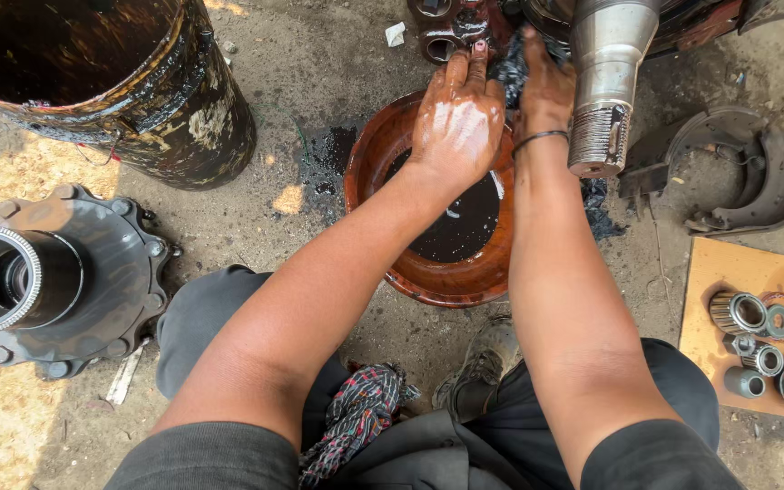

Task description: The person scrubs a metal axle shaft with a rag, repeatedly dipping the rag into a basin of dark liquid. The person wipes the shaft and surrounding housing, then places the rag on the floor.

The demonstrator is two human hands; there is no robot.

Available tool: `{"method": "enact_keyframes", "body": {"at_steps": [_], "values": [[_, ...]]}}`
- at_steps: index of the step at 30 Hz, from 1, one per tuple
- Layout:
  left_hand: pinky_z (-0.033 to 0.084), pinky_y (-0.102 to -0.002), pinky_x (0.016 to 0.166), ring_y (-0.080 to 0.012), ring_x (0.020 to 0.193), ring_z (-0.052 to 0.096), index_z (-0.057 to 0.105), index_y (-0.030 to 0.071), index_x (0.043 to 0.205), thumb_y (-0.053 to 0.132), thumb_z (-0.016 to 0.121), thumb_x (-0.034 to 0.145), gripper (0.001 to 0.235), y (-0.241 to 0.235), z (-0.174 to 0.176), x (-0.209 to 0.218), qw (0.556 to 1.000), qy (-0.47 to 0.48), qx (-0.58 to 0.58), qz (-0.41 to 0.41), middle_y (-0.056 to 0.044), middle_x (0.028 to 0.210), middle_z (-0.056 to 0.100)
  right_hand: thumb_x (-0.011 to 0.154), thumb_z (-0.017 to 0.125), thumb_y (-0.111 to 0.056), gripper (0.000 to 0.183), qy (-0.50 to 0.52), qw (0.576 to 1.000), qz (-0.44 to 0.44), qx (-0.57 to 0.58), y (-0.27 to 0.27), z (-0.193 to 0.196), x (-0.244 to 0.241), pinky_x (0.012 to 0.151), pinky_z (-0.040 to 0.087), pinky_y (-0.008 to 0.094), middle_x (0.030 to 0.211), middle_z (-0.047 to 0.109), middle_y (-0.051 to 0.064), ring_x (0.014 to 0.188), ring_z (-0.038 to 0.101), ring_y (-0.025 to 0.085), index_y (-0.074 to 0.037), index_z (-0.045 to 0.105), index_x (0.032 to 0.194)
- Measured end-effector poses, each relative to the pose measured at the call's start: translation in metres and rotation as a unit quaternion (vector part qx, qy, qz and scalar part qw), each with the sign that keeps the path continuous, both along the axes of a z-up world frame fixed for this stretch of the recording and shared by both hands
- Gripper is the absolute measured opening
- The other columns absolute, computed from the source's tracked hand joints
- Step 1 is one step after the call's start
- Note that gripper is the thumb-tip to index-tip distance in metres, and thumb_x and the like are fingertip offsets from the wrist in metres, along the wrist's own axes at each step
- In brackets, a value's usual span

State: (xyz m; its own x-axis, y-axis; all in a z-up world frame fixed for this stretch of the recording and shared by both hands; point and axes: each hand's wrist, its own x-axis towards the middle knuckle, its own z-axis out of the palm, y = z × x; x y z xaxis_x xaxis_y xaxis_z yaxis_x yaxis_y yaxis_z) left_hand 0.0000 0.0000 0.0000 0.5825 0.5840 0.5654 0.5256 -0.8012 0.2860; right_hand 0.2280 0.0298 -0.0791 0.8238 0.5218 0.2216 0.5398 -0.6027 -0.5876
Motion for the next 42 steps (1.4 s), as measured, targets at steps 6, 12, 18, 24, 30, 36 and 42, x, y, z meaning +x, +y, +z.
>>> {"method": "enact_keyframes", "body": {"at_steps": [6, 12, 18, 24, 30, 36, 42], "values": [[0.048, -0.045, 0.098, -0.0337, 0.116, 0.058, 0.072, -0.001, 0.096, 0.014, 0.060, 0.088, 0.021, 0.005, 0.003, -0.004, 1.000, 0.012, -0.020, 0.001, -0.024, 0.140, 0.060, 0.093, 0.062, -0.061, 0.058, 0.382, 0.904, -0.050, 0.188, -0.028, 0.013, -0.016, 0.040, 0.039, 0.028, 0.080, 0.069, 0.005, 0.054, 0.059, 0.013, -0.007, 0.076, 0.111], [0.048, -0.047, 0.093, -0.0351, 0.109, 0.058, 0.070, 0.001, 0.093, 0.014, 0.058, 0.092, 0.018, 0.005, -0.003, -0.011, 0.997, -0.064, -0.014, -0.031, -0.029, 0.137, 0.061, 0.098, 0.062, -0.037, 0.031, 0.402, 0.856, 0.027, 0.324, -0.086, -0.061, -0.033, 0.037, 0.041, 0.025, 0.087, 0.071, 0.003, 0.056, 0.065, 0.012, -0.010, 0.061, 0.112], [0.049, -0.048, 0.092, -0.0363, 0.104, 0.062, 0.068, -0.001, 0.088, 0.016, 0.066, 0.081, 0.019, 0.004, -0.005, -0.006, 0.995, -0.089, 0.022, -0.032, -0.032, 0.133, 0.062, 0.095, 0.072, -0.038, 0.030, 0.307, 0.941, 0.086, -0.112, -0.127, -0.201, -0.039, 0.063, 0.056, 0.038, 0.084, 0.074, 0.013, 0.069, 0.070, 0.023, -0.011, 0.067, 0.109], [0.048, -0.046, 0.088, -0.0362, 0.102, 0.062, 0.067, -0.002, 0.086, 0.013, 0.071, 0.079, 0.017, 0.001, 0.002, -0.006, 0.998, -0.053, 0.039, -0.022, -0.033, 0.135, 0.061, 0.096, 0.063, -0.030, 0.066, 0.161, 0.835, 0.187, -0.492, -0.144, -0.231, -0.053, 0.098, 0.047, 0.041, 0.138, 0.045, 0.017, 0.117, 0.056, 0.032, -0.024, 0.024, 0.148], [0.048, -0.047, 0.090, -0.0352, 0.105, 0.062, 0.069, 0.001, 0.091, 0.018, 0.074, 0.080, 0.021, -0.002, 0.004, -0.005, 1.000, -0.002, 0.000, -0.014, -0.029, 0.129, 0.064, 0.096, 0.062, -0.034, 0.086, 0.086, 0.735, 0.347, -0.576, -0.141, -0.276, -0.082, 0.118, 0.032, 0.044, 0.164, 0.022, 0.019, 0.146, 0.035, 0.035, -0.025, 0.007, 0.161], [0.049, -0.047, 0.096, -0.0361, 0.112, 0.060, 0.068, 0.001, 0.094, 0.020, 0.074, 0.080, 0.024, -0.006, 0.006, -0.001, 1.000, -0.014, 0.014, -0.004, -0.029, 0.136, 0.063, 0.098, 0.050, -0.017, 0.047, -0.075, 0.563, 0.546, -0.616, -0.136, -0.357, -0.059, 0.108, 0.049, 0.043, 0.154, 0.053, 0.015, 0.133, 0.060, 0.033, -0.014, 0.057, 0.144], [0.047, -0.051, 0.098, -0.0395, 0.117, 0.058, 0.069, -0.001, 0.096, 0.023, 0.072, 0.084, 0.026, -0.010, 0.007, 0.002, 0.999, 0.032, -0.013, -0.003, -0.030, 0.139, 0.058, 0.103, 0.042, -0.035, 0.049, 0.115, 0.802, 0.273, -0.519, -0.144, -0.348, -0.056, 0.109, 0.045, 0.042, 0.147, 0.058, 0.013, 0.130, 0.059, 0.031, -0.014, 0.053, 0.146]]}}
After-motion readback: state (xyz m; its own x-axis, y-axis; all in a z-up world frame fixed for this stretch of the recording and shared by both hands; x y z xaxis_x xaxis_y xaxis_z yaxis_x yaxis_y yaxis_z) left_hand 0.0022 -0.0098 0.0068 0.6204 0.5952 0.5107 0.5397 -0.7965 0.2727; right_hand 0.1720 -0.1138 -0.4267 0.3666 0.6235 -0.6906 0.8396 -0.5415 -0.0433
